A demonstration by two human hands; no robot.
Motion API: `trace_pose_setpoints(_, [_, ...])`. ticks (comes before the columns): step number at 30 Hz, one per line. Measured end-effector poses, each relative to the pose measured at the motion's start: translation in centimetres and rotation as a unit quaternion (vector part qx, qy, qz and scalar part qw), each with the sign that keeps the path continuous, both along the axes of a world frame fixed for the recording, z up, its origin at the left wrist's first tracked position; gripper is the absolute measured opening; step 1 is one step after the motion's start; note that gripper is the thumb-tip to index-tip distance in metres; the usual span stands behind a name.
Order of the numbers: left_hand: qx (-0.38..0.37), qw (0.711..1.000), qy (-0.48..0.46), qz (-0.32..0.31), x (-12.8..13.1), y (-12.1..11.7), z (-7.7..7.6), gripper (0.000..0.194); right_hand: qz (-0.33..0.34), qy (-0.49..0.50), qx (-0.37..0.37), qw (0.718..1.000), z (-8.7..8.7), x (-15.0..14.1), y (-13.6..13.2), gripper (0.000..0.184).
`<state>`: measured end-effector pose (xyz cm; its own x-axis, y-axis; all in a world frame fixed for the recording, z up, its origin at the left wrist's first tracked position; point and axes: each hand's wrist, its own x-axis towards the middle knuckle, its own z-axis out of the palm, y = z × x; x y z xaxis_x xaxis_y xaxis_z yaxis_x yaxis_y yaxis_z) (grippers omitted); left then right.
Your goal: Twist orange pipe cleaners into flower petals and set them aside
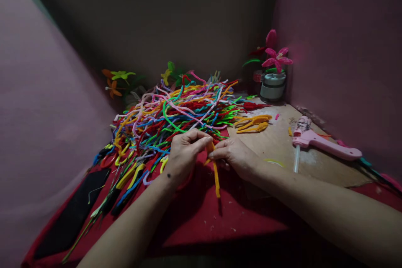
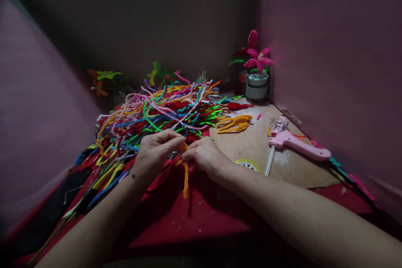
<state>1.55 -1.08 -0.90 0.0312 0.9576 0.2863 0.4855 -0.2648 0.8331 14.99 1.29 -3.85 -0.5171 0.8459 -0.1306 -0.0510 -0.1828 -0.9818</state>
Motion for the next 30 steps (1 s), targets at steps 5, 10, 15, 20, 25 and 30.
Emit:
trace_pose_setpoints(5, [0.082,0.99,0.111,0.034,0.0,0.4,-0.2,0.016,0.008,-0.009,-0.011,1.0,0.1,-0.1,-0.1,0.021])
trace_pose_setpoints(10, [-0.059,0.998,-0.024,0.008,-0.6,0.8,0.5,0.022,0.0,0.019,-0.016,1.0,0.2,0.1,0.3,0.02])
trace_pose_setpoints(15, [-0.161,0.983,-0.08,-0.038,-1.0,0.9,1.0,0.024,-0.02,0.071,-0.032,0.997,0.0,0.3,0.8,0.023])
trace_pose_setpoints(20, [-0.159,0.982,-0.089,-0.043,-1.2,1.0,0.2,0.016,-0.029,0.134,-0.023,0.99,-0.3,0.3,1.1,0.026])
trace_pose_setpoints(25, [-0.135,0.985,-0.09,-0.052,-1.5,1.1,-0.2,0.015,-0.019,0.162,-0.086,0.983,0.0,0.2,1.1,0.023])
trace_pose_setpoints(30, [-0.135,0.984,-0.101,-0.051,-1.4,1.1,-0.2,0.014,-0.034,0.16,-0.075,0.984,0.4,0.4,0.9,0.007])
